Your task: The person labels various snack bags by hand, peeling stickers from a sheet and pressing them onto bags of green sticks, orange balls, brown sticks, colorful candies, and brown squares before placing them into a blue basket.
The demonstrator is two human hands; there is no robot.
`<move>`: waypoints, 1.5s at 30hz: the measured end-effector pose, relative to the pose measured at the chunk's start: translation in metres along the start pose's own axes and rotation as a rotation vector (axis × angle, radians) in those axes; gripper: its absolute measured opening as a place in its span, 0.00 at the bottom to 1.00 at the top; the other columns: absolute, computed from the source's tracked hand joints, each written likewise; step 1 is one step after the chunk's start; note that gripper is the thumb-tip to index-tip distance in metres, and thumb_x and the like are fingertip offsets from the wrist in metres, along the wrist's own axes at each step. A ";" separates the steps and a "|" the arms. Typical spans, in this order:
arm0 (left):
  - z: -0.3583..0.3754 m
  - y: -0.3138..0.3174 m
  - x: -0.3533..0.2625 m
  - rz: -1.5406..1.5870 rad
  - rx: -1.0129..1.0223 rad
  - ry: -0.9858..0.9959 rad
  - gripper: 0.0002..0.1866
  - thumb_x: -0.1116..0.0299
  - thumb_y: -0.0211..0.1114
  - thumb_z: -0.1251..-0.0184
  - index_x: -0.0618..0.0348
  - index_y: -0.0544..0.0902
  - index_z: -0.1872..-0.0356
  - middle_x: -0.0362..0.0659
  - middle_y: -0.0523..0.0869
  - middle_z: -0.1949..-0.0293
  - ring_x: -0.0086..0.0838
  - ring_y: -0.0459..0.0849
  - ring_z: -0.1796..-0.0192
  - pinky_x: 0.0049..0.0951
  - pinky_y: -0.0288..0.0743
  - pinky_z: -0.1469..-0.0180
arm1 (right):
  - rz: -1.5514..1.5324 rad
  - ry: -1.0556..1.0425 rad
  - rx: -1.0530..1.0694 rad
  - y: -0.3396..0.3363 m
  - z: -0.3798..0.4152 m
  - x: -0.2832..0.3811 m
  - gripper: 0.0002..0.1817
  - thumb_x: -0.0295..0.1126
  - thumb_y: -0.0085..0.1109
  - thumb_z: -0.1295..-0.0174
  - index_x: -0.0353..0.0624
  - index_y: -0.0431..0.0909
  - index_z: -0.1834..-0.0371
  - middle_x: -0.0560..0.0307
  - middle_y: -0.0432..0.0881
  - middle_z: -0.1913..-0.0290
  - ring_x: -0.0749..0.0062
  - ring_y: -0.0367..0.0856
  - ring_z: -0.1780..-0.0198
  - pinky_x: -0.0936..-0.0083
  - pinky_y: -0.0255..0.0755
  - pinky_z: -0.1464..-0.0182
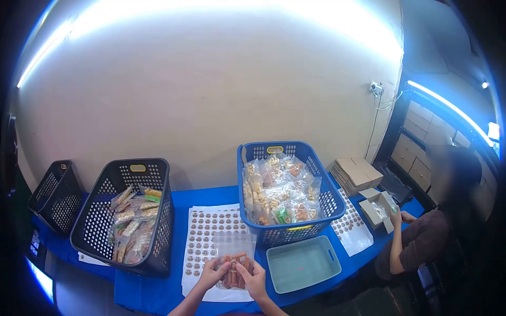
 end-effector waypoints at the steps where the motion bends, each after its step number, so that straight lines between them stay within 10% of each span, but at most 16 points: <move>1: 0.005 -0.006 0.002 0.028 0.021 -0.083 0.17 0.60 0.60 0.41 0.65 0.79 0.60 0.41 0.82 0.73 0.22 0.79 0.70 0.23 0.72 0.64 | -0.005 0.016 -0.018 0.004 0.003 -0.003 0.09 0.29 0.55 0.43 0.35 0.74 0.63 0.60 0.78 0.67 0.84 0.74 0.65 0.86 0.67 0.63; 30: 0.060 -0.095 -0.005 0.432 -0.120 -0.058 0.12 0.66 0.53 0.35 0.65 0.79 0.68 0.40 0.81 0.71 0.19 0.78 0.66 0.20 0.72 0.63 | 0.212 0.002 -0.062 0.087 0.106 -0.063 0.13 0.25 0.56 0.45 0.36 0.69 0.58 0.60 0.75 0.61 0.81 0.73 0.60 0.82 0.67 0.55; 36: 0.063 -0.094 -0.018 0.229 -0.031 0.067 0.11 0.68 0.53 0.35 0.66 0.78 0.69 0.40 0.80 0.75 0.19 0.77 0.72 0.19 0.72 0.69 | 0.235 -0.065 -0.047 0.086 0.129 -0.081 0.19 0.28 0.61 0.48 0.36 0.66 0.54 0.57 0.73 0.56 0.78 0.71 0.56 0.79 0.65 0.53; 41: 0.076 -0.101 -0.048 -0.244 0.163 0.178 0.08 0.72 0.54 0.36 0.68 0.77 0.69 0.41 0.80 0.76 0.25 0.84 0.71 0.18 0.76 0.74 | 0.849 -0.325 -0.194 0.078 0.122 0.004 0.30 0.35 0.68 0.58 0.39 0.66 0.50 0.55 0.71 0.54 0.69 0.72 0.57 0.74 0.65 0.54; 45: 0.082 -0.082 -0.025 -0.377 0.344 0.525 0.06 0.73 0.59 0.42 0.65 0.77 0.68 0.45 0.79 0.75 0.27 0.81 0.73 0.24 0.74 0.74 | 1.073 -0.337 -0.015 0.100 0.103 0.007 0.13 0.31 0.65 0.55 0.34 0.74 0.71 0.55 0.76 0.72 0.68 0.75 0.69 0.74 0.67 0.59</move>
Point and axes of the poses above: each hand's wrist, its own z-axis away from the middle knuckle, its own y-axis out of the palm, x = y × z, the point moved 4 cm from there along -z, towards the middle knuckle
